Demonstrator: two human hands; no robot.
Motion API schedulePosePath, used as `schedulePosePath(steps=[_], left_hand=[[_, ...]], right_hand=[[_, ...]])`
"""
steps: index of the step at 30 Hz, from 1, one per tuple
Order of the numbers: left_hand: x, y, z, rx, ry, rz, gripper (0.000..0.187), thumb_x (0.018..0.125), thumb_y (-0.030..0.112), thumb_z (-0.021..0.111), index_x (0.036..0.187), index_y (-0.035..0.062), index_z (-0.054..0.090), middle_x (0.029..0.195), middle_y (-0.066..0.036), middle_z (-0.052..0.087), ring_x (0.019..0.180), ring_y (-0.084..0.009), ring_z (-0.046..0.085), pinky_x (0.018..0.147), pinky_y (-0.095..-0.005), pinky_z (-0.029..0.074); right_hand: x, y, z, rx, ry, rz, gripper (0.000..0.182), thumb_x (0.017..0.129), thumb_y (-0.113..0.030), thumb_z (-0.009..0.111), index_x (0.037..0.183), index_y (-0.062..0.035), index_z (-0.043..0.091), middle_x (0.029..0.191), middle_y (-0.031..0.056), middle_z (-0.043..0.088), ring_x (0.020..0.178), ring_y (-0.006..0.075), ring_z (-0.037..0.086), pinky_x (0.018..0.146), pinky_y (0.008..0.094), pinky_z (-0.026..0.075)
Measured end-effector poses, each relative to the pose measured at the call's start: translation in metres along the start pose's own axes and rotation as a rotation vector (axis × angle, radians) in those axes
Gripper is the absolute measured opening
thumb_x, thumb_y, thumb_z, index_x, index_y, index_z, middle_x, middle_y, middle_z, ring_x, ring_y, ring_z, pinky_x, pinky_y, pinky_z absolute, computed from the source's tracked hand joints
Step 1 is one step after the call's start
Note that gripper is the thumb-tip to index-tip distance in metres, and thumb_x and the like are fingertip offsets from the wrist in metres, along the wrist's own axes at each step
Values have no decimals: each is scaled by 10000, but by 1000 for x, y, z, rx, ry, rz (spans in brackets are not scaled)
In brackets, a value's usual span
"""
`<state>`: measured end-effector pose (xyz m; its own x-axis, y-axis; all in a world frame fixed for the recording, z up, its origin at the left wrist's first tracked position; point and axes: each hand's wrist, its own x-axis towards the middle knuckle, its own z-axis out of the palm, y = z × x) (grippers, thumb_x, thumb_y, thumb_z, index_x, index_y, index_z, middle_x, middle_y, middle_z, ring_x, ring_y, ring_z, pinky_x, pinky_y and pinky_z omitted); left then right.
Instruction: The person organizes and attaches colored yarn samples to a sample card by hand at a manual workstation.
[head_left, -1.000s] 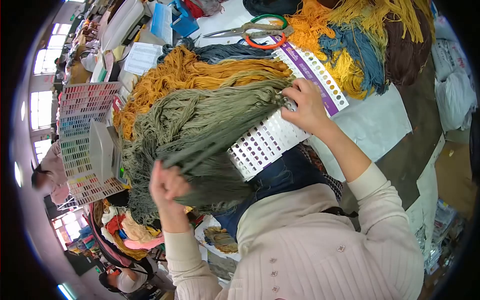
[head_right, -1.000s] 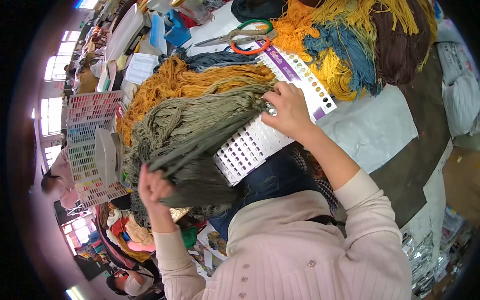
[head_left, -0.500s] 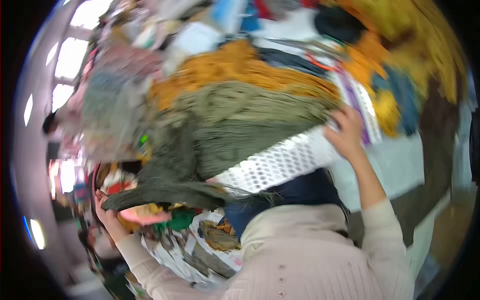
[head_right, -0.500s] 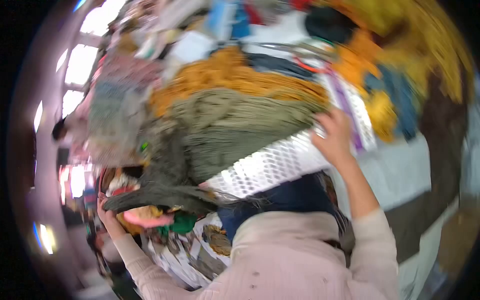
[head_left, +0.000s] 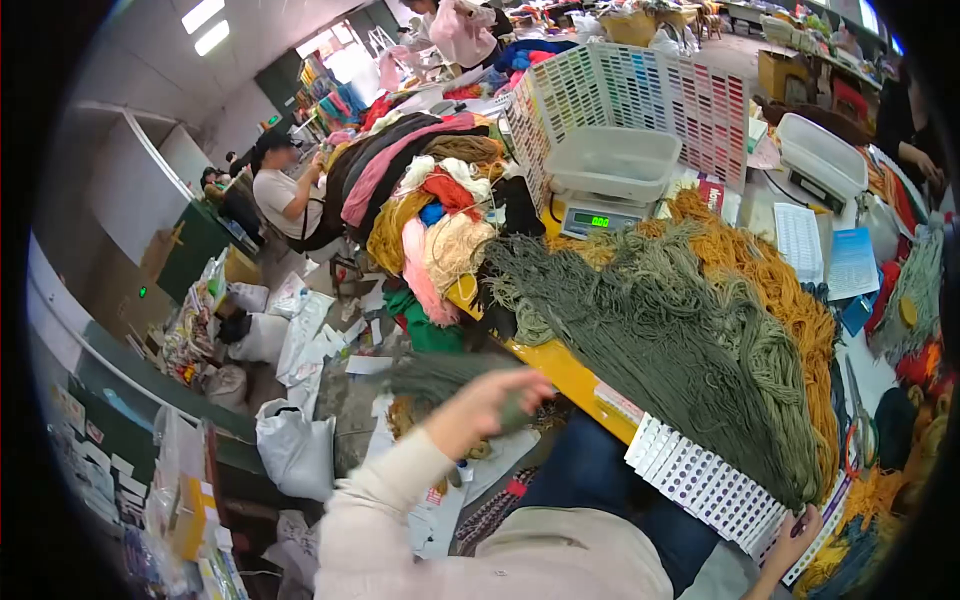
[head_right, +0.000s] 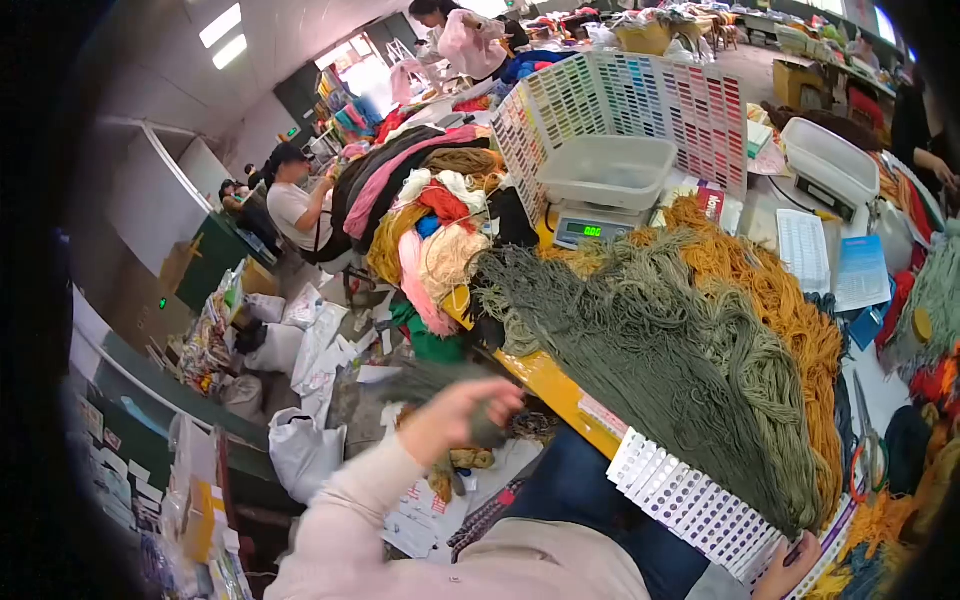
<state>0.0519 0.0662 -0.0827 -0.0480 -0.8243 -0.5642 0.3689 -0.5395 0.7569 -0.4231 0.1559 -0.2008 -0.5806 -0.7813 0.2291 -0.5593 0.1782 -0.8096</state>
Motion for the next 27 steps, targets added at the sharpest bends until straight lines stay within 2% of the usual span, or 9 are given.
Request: schedulePosePath(steps=[2,3,5,7,12,20,21,23,27], left_hand=[[29,-51,23,-281,-343,-206,254,803,188,480,950,-10,544,849,-87,584,738,-119,540,655,-238,427],[21,-61,50,-227,-451,-101,308,814,209,472,1023,-17,491,922,-102,560,804,-149,538,700,-252,429],[35,-93,86,-116,-391,-258,372,820,280,472,1067,2,456,1022,-93,513,961,-158,483,751,-278,410],[30,-105,104,-88,-469,-190,421,806,329,491,1095,26,453,1047,-67,504,1006,-146,455,756,-287,397],[13,-119,106,-46,-535,-94,442,833,304,461,1147,-3,409,809,-12,509,689,-79,462,588,-207,376],[3,-115,109,-128,-570,-24,349,846,284,440,1038,-4,491,718,-14,506,607,-80,466,547,-207,362],[2,-115,110,76,-502,-59,279,843,258,448,931,10,538,695,-21,526,609,-82,472,556,-217,368],[-3,-109,108,9,-507,-49,238,835,232,462,887,17,549,693,-24,538,625,-81,483,575,-218,378],[-19,-92,105,97,-400,66,213,831,179,447,933,7,522,775,-34,550,686,-94,507,629,-222,395]], right_hand=[[-5,-20,2,10,-53,-150,129,701,-6,515,815,10,459,820,59,420,765,148,420,706,242,349],[-7,-37,6,-79,-207,-146,61,712,-4,498,728,-8,438,729,38,389,688,141,392,646,240,343],[-26,-63,43,207,-185,-245,103,724,-11,467,644,-19,403,664,18,358,613,107,350,560,226,308],[-46,-109,66,525,-412,37,146,744,-35,470,607,-33,420,614,5,378,553,75,373,502,182,299],[-74,-169,115,836,-886,298,96,757,-52,490,751,16,557,535,33,500,396,64,430,374,183,335],[-78,-168,110,938,-755,461,115,773,-66,469,770,24,542,510,33,486,378,78,418,395,200,405],[-72,-163,102,978,-929,500,106,731,-30,484,786,49,528,678,101,510,512,177,476,558,295,425],[-76,-172,102,1042,-843,448,89,745,-2,467,719,48,535,530,46,484,372,90,370,424,215,359],[-69,-184,92,941,-901,556,148,721,-67,540,729,75,583,593,81,554,444,85,433,427,178,323]])
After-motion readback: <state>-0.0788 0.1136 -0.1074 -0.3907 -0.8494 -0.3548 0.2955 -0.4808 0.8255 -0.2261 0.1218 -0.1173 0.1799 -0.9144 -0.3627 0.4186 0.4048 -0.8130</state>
